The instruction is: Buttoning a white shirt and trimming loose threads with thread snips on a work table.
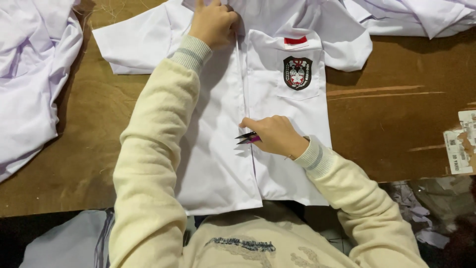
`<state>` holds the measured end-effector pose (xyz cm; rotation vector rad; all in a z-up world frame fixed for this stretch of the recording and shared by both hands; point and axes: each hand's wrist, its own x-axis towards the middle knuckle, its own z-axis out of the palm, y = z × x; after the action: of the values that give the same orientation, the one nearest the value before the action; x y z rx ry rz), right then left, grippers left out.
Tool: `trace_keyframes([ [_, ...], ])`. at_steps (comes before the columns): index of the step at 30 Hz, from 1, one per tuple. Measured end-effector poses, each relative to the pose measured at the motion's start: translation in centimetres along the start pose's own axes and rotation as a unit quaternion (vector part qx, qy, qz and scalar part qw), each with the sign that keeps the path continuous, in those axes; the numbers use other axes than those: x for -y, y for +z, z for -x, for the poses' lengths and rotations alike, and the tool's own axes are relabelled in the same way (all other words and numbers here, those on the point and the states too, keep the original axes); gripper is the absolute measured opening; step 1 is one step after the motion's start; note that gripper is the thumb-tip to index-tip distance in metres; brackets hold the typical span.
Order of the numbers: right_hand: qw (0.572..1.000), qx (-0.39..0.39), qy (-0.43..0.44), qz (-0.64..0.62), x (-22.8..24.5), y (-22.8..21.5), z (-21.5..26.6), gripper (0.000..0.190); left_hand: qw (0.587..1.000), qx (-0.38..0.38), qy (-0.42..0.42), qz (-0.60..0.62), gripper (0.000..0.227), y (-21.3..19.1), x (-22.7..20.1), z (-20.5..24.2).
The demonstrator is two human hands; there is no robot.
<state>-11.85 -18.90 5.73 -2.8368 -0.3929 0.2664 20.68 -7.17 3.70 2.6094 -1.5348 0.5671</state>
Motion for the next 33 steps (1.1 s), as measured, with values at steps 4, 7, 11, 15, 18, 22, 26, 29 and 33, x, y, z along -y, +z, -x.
trace_keyframes([
  [4,1.0,0.018,-0.004,0.0,-0.2,-0.1,0.1,0.038,0.996,-0.075,-0.024,-0.035,0.009,1.1,-1.0,0.2],
  [7,1.0,0.022,-0.003,-0.005,-0.4,-0.3,0.0,0.04,0.989,-0.138,-0.004,-0.058,0.011,2.6,-1.8,0.6],
  [11,0.999,0.041,0.004,-0.02,-0.4,-0.8,-0.1,0.041,0.981,-0.101,-0.013,0.166,0.03,-0.7,-4.1,2.8],
  [15,0.998,0.048,-0.003,-0.043,-0.4,-1.3,-0.3,0.04,0.968,-0.145,-0.024,0.202,0.03,-5.2,-6.3,6.0],
  [18,0.998,0.037,-0.015,-0.038,-0.4,-1.3,-0.4,0.04,0.942,-0.047,-0.041,0.329,0.023,-5.0,-7.0,8.4],
  [22,0.998,0.037,-0.019,-0.043,-0.1,-1.6,-0.3,0.04,0.941,-0.048,-0.046,0.333,0.024,-4.4,-8.1,10.1],
  [26,0.993,0.08,0.003,-0.084,0.2,-3.0,-0.4,0.043,0.941,-0.037,-0.078,0.326,0.037,-4.6,-8.6,10.3],
  [29,0.962,0.066,-0.055,-0.261,-1.4,-4.1,-0.6,0.046,0.958,-0.065,-0.079,0.268,0.034,-4.0,-9.0,10.7],
  [33,0.933,0.024,-0.03,-0.358,-4.8,-5.4,-1.9,0.042,0.956,-0.1,-0.087,0.263,0.026,-3.9,-9.7,11.1],
])
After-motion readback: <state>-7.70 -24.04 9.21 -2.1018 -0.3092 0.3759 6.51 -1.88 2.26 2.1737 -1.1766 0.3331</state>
